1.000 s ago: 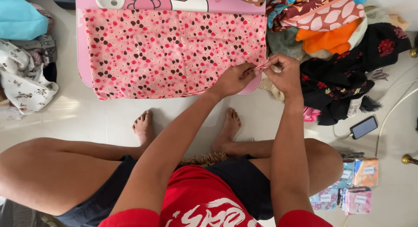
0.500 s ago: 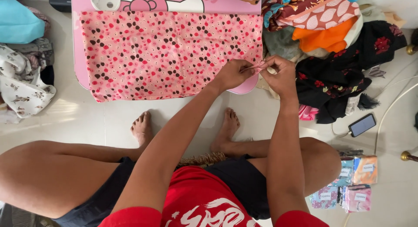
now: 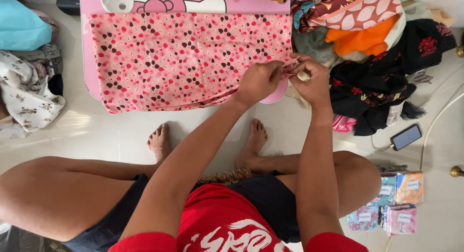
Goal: The person is folding a pink patterned fabric item and using a lint roller to remove lint or debris from it.
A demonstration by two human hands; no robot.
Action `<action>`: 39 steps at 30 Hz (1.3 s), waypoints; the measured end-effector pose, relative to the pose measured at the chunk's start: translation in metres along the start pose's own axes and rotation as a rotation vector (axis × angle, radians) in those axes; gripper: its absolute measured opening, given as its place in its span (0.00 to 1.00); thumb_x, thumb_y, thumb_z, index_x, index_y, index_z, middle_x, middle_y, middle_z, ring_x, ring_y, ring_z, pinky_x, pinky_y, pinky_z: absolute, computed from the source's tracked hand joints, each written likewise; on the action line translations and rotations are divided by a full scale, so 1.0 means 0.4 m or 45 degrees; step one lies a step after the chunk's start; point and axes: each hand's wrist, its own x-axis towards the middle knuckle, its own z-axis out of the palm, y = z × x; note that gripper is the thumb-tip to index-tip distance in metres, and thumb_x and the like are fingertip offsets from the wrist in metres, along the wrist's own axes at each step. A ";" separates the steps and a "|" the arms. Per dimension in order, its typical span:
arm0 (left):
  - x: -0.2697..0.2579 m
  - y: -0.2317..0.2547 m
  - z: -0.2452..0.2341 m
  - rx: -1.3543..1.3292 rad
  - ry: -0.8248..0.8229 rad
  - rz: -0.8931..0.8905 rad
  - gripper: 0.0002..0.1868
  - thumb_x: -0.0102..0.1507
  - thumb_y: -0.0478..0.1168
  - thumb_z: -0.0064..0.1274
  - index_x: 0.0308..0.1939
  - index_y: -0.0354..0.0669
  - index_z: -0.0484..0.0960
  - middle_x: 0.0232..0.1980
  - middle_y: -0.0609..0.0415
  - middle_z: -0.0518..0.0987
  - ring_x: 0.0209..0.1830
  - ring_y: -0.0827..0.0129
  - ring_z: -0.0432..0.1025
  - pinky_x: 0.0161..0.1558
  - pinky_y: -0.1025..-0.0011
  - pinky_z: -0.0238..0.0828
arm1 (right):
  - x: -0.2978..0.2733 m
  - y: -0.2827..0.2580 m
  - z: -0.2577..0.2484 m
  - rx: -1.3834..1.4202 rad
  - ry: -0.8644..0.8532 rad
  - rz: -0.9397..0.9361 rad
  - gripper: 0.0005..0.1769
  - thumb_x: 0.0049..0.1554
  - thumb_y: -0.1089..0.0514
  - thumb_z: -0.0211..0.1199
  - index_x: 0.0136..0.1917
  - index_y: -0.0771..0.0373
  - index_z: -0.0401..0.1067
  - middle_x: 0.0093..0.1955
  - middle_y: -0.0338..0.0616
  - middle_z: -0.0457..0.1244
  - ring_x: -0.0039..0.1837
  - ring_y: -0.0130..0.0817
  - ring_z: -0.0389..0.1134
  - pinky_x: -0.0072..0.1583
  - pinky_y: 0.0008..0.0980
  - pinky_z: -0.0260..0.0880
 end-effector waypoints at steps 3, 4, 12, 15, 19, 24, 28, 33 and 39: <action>-0.002 0.006 0.018 0.132 -0.062 0.062 0.11 0.66 0.42 0.49 0.45 0.45 0.85 0.30 0.47 0.85 0.33 0.47 0.81 0.38 0.55 0.81 | 0.002 -0.017 -0.001 -0.067 -0.005 -0.037 0.05 0.48 0.76 0.65 0.39 0.73 0.74 0.60 0.63 0.69 0.61 0.55 0.71 0.62 0.46 0.73; -0.004 0.009 0.020 0.141 -0.066 0.078 0.11 0.66 0.41 0.49 0.47 0.45 0.85 0.31 0.48 0.85 0.33 0.49 0.82 0.38 0.57 0.81 | 0.002 -0.016 -0.002 -0.058 0.007 -0.051 0.05 0.48 0.76 0.66 0.39 0.73 0.74 0.60 0.63 0.69 0.59 0.52 0.72 0.60 0.44 0.73; -0.009 0.020 0.024 0.157 -0.119 0.089 0.13 0.68 0.40 0.46 0.51 0.43 0.84 0.32 0.48 0.86 0.34 0.51 0.83 0.38 0.58 0.82 | -0.008 0.005 -0.007 -0.077 0.069 -0.039 0.07 0.49 0.75 0.70 0.38 0.68 0.75 0.55 0.55 0.72 0.52 0.40 0.73 0.54 0.34 0.73; -0.007 0.013 0.022 0.150 -0.184 0.066 0.14 0.69 0.42 0.44 0.51 0.44 0.83 0.34 0.47 0.86 0.35 0.50 0.83 0.38 0.56 0.82 | -0.006 0.013 -0.002 -0.065 0.077 -0.007 0.08 0.49 0.74 0.70 0.38 0.66 0.76 0.53 0.51 0.73 0.52 0.37 0.74 0.54 0.29 0.72; -0.009 0.007 0.018 0.084 -0.214 0.083 0.15 0.70 0.41 0.43 0.54 0.42 0.81 0.38 0.43 0.86 0.39 0.46 0.82 0.40 0.52 0.82 | -0.007 0.053 -0.006 -0.010 0.104 -0.025 0.08 0.49 0.76 0.71 0.40 0.69 0.77 0.46 0.53 0.71 0.53 0.41 0.74 0.56 0.33 0.73; -0.035 0.004 0.017 0.040 -0.122 0.086 0.16 0.70 0.40 0.44 0.58 0.38 0.77 0.44 0.35 0.85 0.45 0.40 0.81 0.44 0.46 0.81 | -0.008 0.102 -0.023 -0.054 0.047 -0.040 0.07 0.52 0.74 0.72 0.45 0.71 0.77 0.44 0.55 0.70 0.53 0.45 0.74 0.57 0.38 0.74; -0.073 -0.026 -0.008 0.231 -0.045 0.099 0.22 0.68 0.47 0.48 0.65 0.44 0.73 0.50 0.41 0.84 0.50 0.44 0.81 0.51 0.48 0.80 | 0.006 0.076 -0.026 0.037 0.050 0.023 0.13 0.55 0.74 0.68 0.54 0.73 0.74 0.44 0.50 0.68 0.51 0.31 0.69 0.58 0.32 0.72; -0.141 -0.115 -0.069 0.511 0.094 0.319 0.28 0.62 0.47 0.60 0.65 0.44 0.74 0.52 0.43 0.83 0.54 0.49 0.80 0.56 0.50 0.78 | 0.038 0.003 -0.026 0.019 0.038 -0.012 0.10 0.52 0.77 0.64 0.46 0.70 0.77 0.43 0.49 0.68 0.50 0.28 0.69 0.57 0.29 0.72; -0.235 -0.218 -0.185 0.810 0.490 0.431 0.17 0.59 0.37 0.47 0.51 0.51 0.80 0.41 0.55 0.82 0.45 0.59 0.80 0.52 0.62 0.74 | 0.080 -0.110 -0.009 0.075 -0.020 -0.161 0.07 0.55 0.80 0.65 0.43 0.73 0.73 0.49 0.58 0.69 0.53 0.38 0.72 0.59 0.36 0.72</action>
